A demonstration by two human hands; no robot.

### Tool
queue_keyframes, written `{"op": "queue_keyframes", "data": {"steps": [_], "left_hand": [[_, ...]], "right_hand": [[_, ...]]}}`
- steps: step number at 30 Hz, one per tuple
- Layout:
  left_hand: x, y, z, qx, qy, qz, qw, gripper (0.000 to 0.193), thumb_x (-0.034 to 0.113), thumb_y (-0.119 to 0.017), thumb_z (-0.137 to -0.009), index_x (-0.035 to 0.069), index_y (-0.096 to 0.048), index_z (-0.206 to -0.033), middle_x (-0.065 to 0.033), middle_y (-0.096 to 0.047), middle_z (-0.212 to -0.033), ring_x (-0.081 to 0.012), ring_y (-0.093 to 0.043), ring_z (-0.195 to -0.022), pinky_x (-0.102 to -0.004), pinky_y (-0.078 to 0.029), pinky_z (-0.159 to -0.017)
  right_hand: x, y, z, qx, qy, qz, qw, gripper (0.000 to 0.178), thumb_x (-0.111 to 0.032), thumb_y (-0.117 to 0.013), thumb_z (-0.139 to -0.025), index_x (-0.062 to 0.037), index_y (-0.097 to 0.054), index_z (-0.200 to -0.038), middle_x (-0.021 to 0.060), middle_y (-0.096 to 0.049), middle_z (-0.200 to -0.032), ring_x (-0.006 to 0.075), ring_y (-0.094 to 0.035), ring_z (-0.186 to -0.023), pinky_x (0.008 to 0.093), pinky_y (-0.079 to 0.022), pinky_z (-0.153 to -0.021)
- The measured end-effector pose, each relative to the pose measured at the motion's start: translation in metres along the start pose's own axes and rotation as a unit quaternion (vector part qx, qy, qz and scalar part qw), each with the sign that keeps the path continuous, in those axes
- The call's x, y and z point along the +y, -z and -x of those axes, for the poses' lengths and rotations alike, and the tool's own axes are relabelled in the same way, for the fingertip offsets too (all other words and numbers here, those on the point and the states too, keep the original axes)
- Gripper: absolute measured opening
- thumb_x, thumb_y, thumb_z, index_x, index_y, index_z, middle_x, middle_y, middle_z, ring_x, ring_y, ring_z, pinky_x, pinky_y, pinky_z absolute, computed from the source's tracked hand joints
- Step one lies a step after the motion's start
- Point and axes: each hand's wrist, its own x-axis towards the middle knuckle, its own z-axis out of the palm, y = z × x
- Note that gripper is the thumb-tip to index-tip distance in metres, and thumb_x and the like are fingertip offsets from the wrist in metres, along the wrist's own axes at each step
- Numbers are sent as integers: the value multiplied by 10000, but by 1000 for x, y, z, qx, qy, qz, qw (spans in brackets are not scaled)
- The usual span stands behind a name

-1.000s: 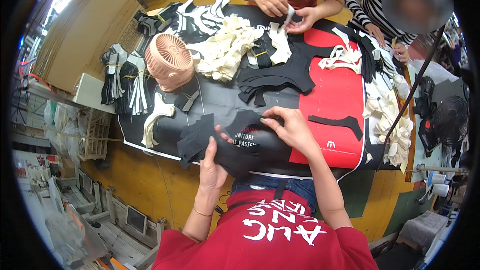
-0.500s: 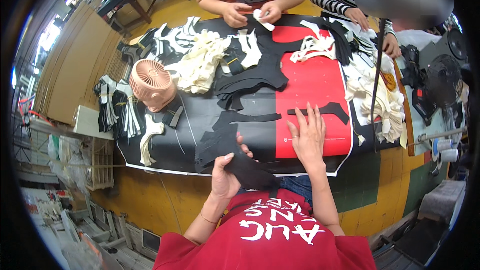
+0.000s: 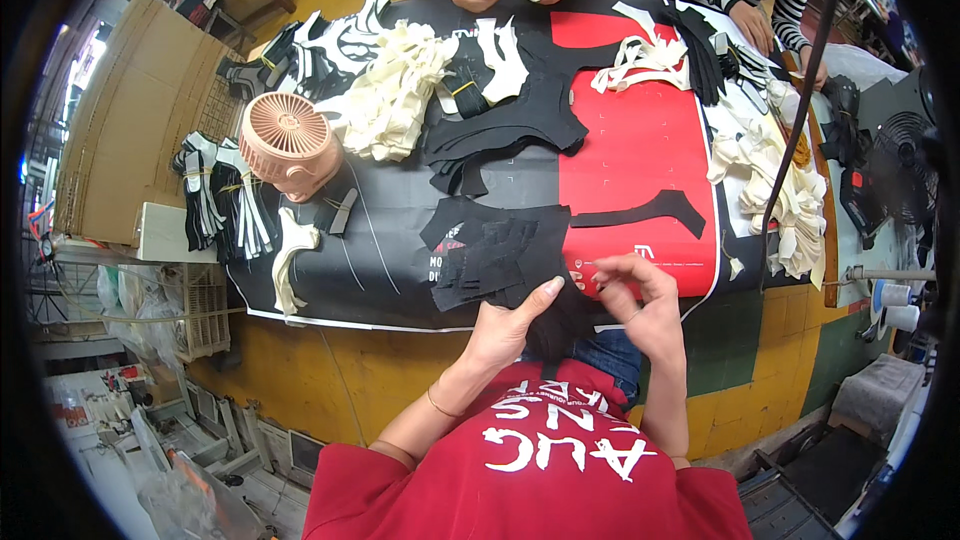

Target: The person sorts black and white fabric pieces on a table, separating them into piles. They use scissors to cut a bundle of white fabric strips and then place individual white strips onto black fabric pieces. The person continues to handle and arrange the fabric pieces throughout the clip.

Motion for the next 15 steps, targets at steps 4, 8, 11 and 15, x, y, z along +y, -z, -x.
{"op": "queue_keyframes", "data": {"steps": [4,8,11,15], "left_hand": [[3,0,-3,-51,16,28,998,298,210,-584,-1007,16,-599,-1231,-45,-648,-1134,-126,-603,-1040,-295,-493,-919],[10,-3,-3,-83,87,135,983,406,295,-483,-1048,-5,-551,-1314,-73,-645,-1186,-153,-595,-1122,-323,-467,-1005],[16,2,-4,-56,118,-3,991,456,294,-504,-1039,-28,-518,-1362,-90,-605,-1290,-158,-554,-1205,-318,-425,-1063],[18,8,-3,-38,147,-95,984,438,315,-502,-1033,-35,-570,-1286,-106,-632,-1246,-180,-599,-1149,-329,-469,-1009]], "right_hand": [[-11,-16,2,30,108,170,979,426,-201,-875,-719,-2,-698,-1052,94,-646,-921,180,-652,-823,300,-525,-732],[-6,-33,-2,64,37,123,990,606,-221,-894,-697,17,-638,-1191,56,-638,-929,124,-567,-779,258,-468,-716],[-1,-31,-4,49,12,-6,999,620,-126,-863,-744,32,-572,-1269,36,-621,-968,90,-545,-805,226,-449,-720],[1,-17,-3,47,-62,-250,965,425,13,-771,-818,34,-597,-1205,46,-628,-975,81,-599,-848,212,-490,-733]]}}
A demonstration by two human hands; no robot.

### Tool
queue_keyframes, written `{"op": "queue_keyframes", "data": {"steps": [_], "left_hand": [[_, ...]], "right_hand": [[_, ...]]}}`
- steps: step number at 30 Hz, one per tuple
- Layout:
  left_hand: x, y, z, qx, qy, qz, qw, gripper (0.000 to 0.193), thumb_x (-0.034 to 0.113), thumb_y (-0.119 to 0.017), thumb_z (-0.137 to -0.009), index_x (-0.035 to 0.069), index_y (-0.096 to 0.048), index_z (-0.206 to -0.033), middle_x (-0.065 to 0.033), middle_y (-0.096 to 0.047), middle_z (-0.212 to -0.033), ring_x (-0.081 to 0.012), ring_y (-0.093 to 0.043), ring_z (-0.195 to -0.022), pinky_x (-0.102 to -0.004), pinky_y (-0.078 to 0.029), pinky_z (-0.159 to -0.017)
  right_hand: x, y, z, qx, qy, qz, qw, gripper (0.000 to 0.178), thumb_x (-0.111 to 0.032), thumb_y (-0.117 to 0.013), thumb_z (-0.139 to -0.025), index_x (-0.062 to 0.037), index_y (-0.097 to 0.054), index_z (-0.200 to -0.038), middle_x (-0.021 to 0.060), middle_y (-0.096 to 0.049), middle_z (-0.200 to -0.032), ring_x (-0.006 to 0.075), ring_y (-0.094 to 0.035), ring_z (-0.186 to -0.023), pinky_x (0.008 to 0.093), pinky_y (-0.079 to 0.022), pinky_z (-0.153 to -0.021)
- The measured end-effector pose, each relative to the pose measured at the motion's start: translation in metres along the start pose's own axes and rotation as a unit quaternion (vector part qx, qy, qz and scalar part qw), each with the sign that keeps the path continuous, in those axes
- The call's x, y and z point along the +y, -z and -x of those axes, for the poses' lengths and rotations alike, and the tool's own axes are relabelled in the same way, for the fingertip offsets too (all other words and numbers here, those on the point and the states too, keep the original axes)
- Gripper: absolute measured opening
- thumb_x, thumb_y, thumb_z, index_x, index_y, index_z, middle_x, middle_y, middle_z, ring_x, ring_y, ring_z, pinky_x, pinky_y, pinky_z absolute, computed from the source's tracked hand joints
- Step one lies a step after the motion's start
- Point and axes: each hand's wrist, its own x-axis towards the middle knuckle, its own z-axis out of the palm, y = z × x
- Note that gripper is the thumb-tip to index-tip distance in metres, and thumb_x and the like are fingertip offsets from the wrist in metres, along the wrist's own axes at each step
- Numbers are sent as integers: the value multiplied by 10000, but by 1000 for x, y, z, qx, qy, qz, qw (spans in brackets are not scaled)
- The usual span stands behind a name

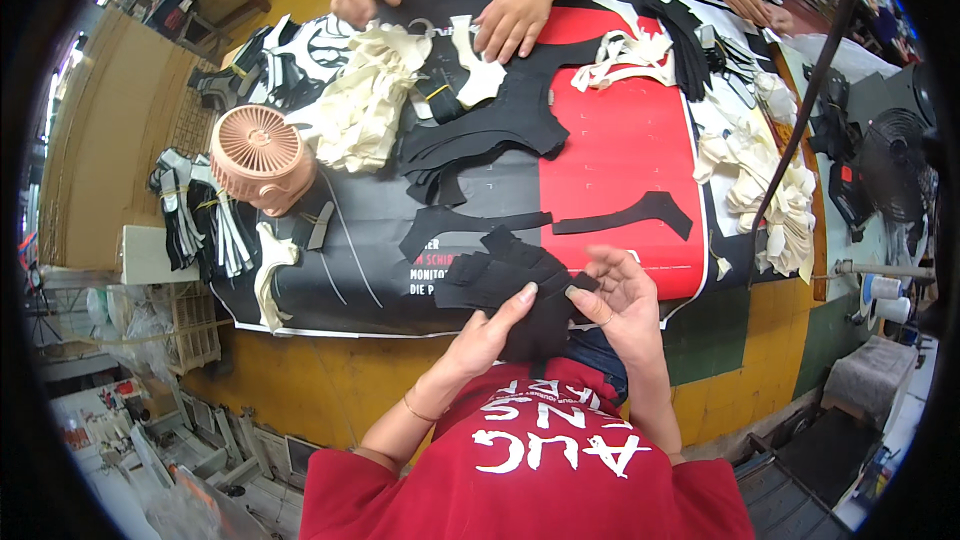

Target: The person sorts black and white fabric pieces on a table, separating them into piles. They use scissors to cut a bundle of white fabric strips and then place individual white strips onto black fabric pieces. The person continues to handle and arrange the fabric pieces throughout the clip.

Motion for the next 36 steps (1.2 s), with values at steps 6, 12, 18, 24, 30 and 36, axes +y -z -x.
{"op": "queue_keyframes", "data": {"steps": [6,12,18,24,30,36], "left_hand": [[6,9,-1,-15,-11,109,994,528,421,-435,-1034,-37,-557,-1267,-152,-668,-1132,-226,-653,-1030,-362,-509,-943],[17,32,-2,88,-138,175,971,627,520,-382,-1019,-22,-521,-1300,-172,-668,-1084,-260,-665,-978,-401,-533,-909],[24,37,9,3,-153,183,971,502,336,-451,-1021,-43,-499,-1347,-171,-646,-1207,-235,-634,-1097,-381,-494,-988],[7,19,8,-23,-105,118,987,579,169,-498,-834,-91,-460,-1349,-188,-611,-1251,-253,-654,-1027,-390,-480,-994],[-8,28,15,90,-155,154,972,590,172,-487,-791,-45,-495,-1340,-135,-609,-1245,-220,-592,-1126,-371,-446,-1024],[4,78,39,168,-303,323,881,570,290,-521,-831,-12,-493,-1314,-118,-553,-1154,-231,-577,-1023,-406,-509,-909]], "right_hand": [[-21,28,-10,-3,13,37,999,184,22,-684,-891,29,-618,-1062,64,-649,-924,115,-669,-727,256,-568,-656],[-23,76,-34,246,157,92,952,194,-26,-632,-944,7,-550,-1117,83,-626,-935,154,-670,-720,271,-572,-686],[3,87,-42,394,280,654,582,273,-205,-684,-919,-22,-668,-1120,182,-541,-1275,363,-500,-1191,451,-408,-980],[5,13,-11,95,196,422,880,267,-149,-712,-885,-7,-678,-1109,144,-643,-1062,270,-618,-1018,384,-477,-881],[8,-68,-9,-76,159,362,915,174,-49,-748,-834,27,-700,-983,75,-662,-799,144,-632,-703,268,-497,-650],[10,-87,-63,-119,210,357,902,173,-128,-723,-865,3,-706,-977,127,-665,-803,248,-658,-704,338,-505,-648]]}}
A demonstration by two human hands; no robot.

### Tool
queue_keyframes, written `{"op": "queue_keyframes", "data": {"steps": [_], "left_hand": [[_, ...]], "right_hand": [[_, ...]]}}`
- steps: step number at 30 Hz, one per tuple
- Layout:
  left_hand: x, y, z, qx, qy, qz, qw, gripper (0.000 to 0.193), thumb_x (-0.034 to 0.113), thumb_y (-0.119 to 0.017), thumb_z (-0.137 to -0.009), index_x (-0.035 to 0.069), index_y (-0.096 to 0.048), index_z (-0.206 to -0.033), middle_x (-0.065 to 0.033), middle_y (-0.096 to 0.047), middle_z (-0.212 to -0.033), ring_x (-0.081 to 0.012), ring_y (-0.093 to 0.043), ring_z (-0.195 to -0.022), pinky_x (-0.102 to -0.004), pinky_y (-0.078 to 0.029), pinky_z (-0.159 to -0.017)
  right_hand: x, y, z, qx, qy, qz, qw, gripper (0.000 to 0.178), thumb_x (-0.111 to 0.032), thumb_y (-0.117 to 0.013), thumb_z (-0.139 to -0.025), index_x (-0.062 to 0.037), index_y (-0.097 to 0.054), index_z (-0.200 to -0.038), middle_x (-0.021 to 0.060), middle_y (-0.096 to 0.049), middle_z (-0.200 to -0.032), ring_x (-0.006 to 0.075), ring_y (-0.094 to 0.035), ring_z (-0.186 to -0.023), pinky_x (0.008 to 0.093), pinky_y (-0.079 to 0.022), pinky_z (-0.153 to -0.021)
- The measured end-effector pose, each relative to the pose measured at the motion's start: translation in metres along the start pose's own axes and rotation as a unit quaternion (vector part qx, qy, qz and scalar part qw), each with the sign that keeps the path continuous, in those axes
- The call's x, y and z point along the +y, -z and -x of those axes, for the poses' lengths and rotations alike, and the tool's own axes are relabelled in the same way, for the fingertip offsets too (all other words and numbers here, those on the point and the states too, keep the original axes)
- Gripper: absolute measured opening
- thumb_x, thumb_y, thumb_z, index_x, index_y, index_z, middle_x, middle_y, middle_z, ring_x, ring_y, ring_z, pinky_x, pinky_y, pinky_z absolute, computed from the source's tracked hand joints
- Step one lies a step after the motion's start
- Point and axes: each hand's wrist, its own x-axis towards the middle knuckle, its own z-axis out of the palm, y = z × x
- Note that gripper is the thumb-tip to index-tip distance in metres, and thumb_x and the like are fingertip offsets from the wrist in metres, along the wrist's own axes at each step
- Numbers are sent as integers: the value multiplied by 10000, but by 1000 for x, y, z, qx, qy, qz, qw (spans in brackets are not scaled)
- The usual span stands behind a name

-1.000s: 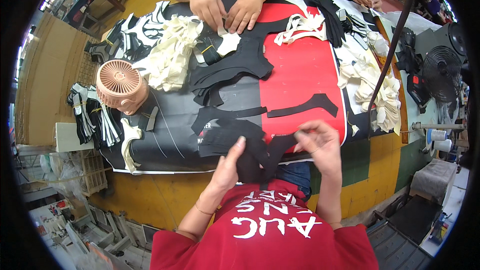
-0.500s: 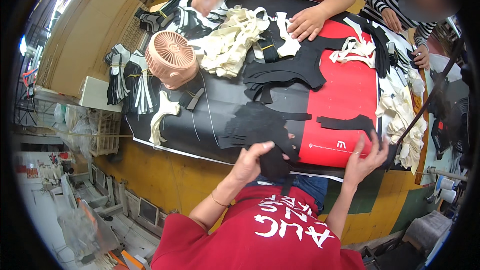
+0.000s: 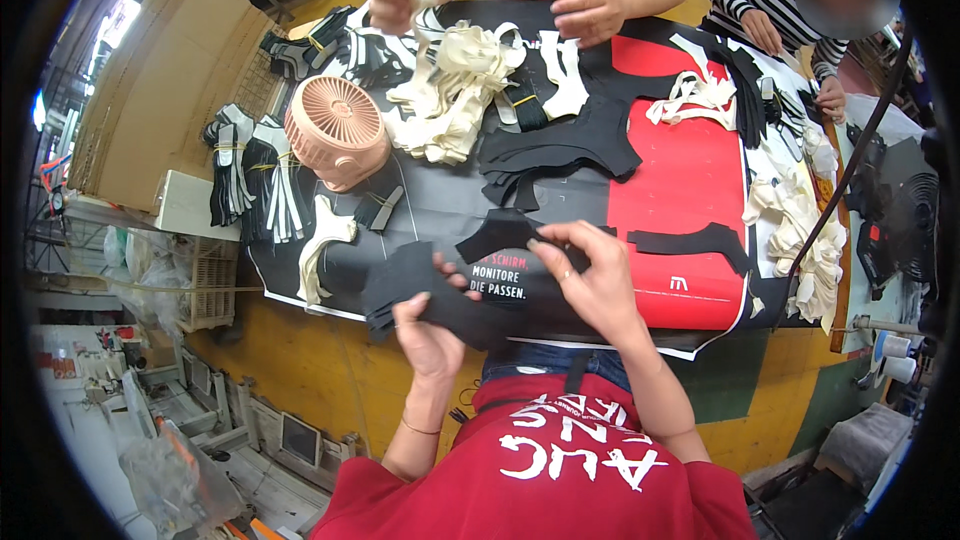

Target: The person sorts black and white fabric pieces on a table, separating them into piles. They use scissors to cut a bundle of white fabric strips and then place individual white strips onto black fabric pieces. The person continues to handle and arrange the fabric pieces throughout the clip.

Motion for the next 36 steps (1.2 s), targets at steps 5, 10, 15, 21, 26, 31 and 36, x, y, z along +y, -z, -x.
{"op": "queue_keyframes", "data": {"steps": [5,10,15,21,26,31,36], "left_hand": [[25,-2,-1,-32,-59,32,997,558,341,-458,-905,-32,-476,-1320,-119,-568,-1097,-256,-585,-1021,-434,-499,-920],[-4,-35,3,-53,65,-97,992,491,369,-443,-960,-34,-559,-1217,-110,-632,-1031,-232,-616,-951,-407,-491,-935],[-41,-60,17,-176,97,-202,959,286,162,-519,-988,-21,-587,-1196,-117,-666,-1117,-200,-641,-1025,-336,-506,-929],[-52,-62,21,-194,126,-262,937,269,150,-603,-990,16,-603,-1223,-26,-631,-1137,-112,-575,-1040,-281,-476,-916],[-47,-58,22,-153,200,-216,943,347,226,-545,-1022,21,-534,-1301,-76,-596,-1270,-188,-586,-1162,-362,-476,-1006],[-40,-56,12,-113,136,-195,965,351,309,-508,-1029,-2,-602,-1161,-154,-682,-1005,-254,-679,-922,-401,-556,-858],[-36,-55,4,-112,116,-197,967,337,286,-520,-1022,-1,-600,-1180,-159,-683,-1013,-254,-680,-924,-393,-559,-854]], "right_hand": [[16,-12,-16,129,136,377,907,249,-243,-712,-875,-40,-721,-1019,115,-677,-921,285,-636,-908,399,-461,-851],[2,6,23,-20,-18,-56,998,425,-174,-785,-818,-18,-662,-1194,96,-660,-1001,176,-622,-875,291,-484,-778],[-13,31,55,37,-40,-70,996,470,-143,-839,-772,19,-653,-1172,71,-643,-971,116,-577,-809,256,-476,-741],[-4,49,70,72,-84,-164,980,364,-98,-829,-784,19,-658,-1084,58,-649,-931,95,-555,-714,225,-463,-643],[3,60,70,61,-161,-380,909,200,-45,-732,-879,-11,-606,-1030,74,-651,-937,110,-635,-655,206,-495,-589],[16,95,62,188,-163,-484,839,305,-15,-617,-938,-11,-497,-1218,125,-672,-950,219,-720,-731,313,-626,-678],[29,109,71,202,-194,-507,815,317,-32,-603,-951,-11,-504,-1252,132,-688,-943,196,-723,-754,303,-625,-673]]}}
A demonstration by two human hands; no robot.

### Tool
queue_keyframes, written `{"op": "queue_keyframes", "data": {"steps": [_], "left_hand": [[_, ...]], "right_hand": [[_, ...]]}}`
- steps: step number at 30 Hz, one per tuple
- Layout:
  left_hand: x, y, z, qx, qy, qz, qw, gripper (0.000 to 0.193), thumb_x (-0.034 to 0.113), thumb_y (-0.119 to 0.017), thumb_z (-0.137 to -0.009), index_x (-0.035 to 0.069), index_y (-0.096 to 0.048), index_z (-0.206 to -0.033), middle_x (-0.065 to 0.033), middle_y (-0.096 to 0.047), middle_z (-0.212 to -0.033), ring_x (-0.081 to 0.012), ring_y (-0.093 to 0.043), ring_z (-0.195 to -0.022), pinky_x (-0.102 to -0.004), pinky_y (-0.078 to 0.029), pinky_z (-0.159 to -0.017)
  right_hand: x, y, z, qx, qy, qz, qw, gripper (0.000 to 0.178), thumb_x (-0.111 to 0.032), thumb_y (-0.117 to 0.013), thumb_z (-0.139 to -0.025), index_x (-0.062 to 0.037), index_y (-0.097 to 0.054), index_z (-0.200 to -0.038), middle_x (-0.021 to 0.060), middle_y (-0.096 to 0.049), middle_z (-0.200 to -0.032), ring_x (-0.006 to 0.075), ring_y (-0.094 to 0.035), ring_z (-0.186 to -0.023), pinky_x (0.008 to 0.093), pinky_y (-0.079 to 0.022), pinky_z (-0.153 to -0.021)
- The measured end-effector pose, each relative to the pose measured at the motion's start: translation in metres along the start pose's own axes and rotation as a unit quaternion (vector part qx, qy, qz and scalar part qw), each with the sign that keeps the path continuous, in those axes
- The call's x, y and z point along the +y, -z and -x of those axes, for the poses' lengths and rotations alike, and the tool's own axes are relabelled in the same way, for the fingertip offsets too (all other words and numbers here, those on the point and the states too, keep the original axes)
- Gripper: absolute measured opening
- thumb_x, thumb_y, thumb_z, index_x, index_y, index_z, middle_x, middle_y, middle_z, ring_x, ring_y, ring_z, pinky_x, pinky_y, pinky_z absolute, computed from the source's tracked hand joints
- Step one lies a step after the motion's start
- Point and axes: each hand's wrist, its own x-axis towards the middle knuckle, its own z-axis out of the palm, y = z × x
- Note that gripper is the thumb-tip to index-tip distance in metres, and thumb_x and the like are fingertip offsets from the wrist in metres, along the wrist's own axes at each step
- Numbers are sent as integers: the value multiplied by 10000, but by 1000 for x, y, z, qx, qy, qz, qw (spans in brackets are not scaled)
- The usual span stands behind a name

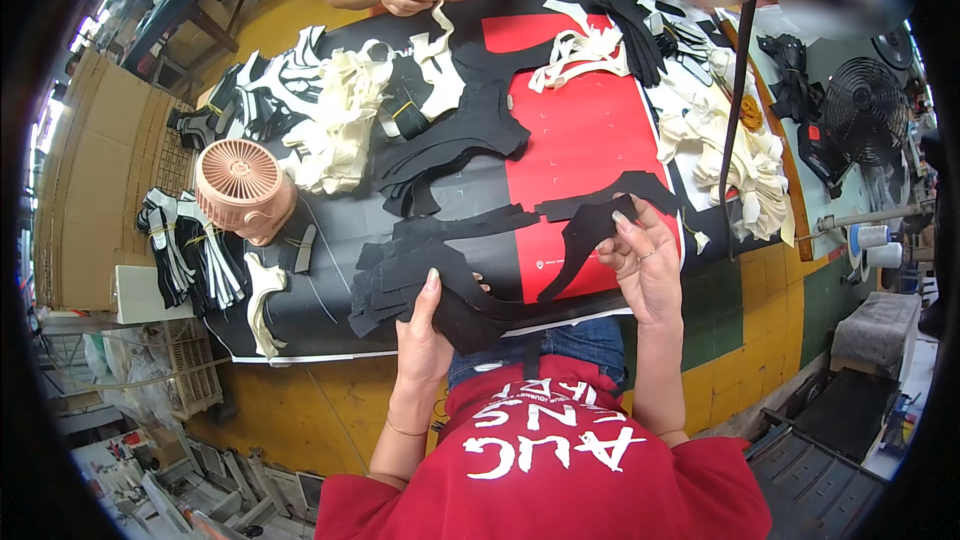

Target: The person sorts black and white fabric pieces on a table, separating them into piles. They use scissors to cut a bundle of white fabric strips and then place individual white strips onto black fabric pieces. The person continues to handle and arrange the fabric pieces throughout the clip.

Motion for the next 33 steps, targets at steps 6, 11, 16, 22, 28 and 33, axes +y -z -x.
{"op": "queue_keyframes", "data": {"steps": [6,11,16,22,28,33], "left_hand": [[-3,-5,0,-21,30,13,999,328,265,-537,-1010,-4,-595,-1189,-162,-683,-1033,-257,-679,-926,-394,-555,-862],[-4,-2,3,-4,20,7,1000,323,252,-534,-1007,-6,-591,-1193,-162,-682,-1033,-255,-676,-922,-398,-550,-864],[-1,2,1,-18,4,1,1000,335,247,-532,-1002,-16,-585,-1202,-167,-674,-1057,-257,-671,-939,-402,-548,-870],[-4,-8,-2,-58,21,-16,998,333,214,-527,-991,-29,-575,-1214,-172,-670,-1096,-274,-667,-997,-401,-542,-901],[-17,-19,-4,-109,67,-20,992,347,174,-521,-964,-57,-578,-1217,-196,-662,-1156,-264,-668,-985,-371,-535,-885],[-21,-19,4,-100,147,-16,984,343,166,-529,-950,-50,-591,-1209,-160,-668,-1143,-211,-664,-980,-352,-530,-901]], "right_hand": [[8,12,-5,71,48,17,996,255,-27,-604,-951,-11,-517,-1189,127,-680,-954,219,-727,-802,282,-622,-698],[2,29,-14,148,127,117,974,244,-7,-602,-947,0,-494,-1165,123,-652,-996,254,-722,-861,294,-611,-744],[-9,46,-18,153,154,134,967,311,5,-590,-949,6,-466,-1233,135,-644,-1046,241,-719,-878,282,-602,-758],[-3,56,-28,248,257,369,858,566,-21,-628,-934,57,-339,-1415,204,-438,-1367,221,-677,-955,271,-584,-793],[16,27,16,158,263,483,820,412,-73,-678,-912,38,-571,-1294,206,-454,-1415,195,-662,-923,287,-550,-765],[33,-20,40,-55,151,489,858,300,-107,-777,-832,14,-705,-1097,111,-677,-987,177,-658,-871,299,-531,-766]]}}
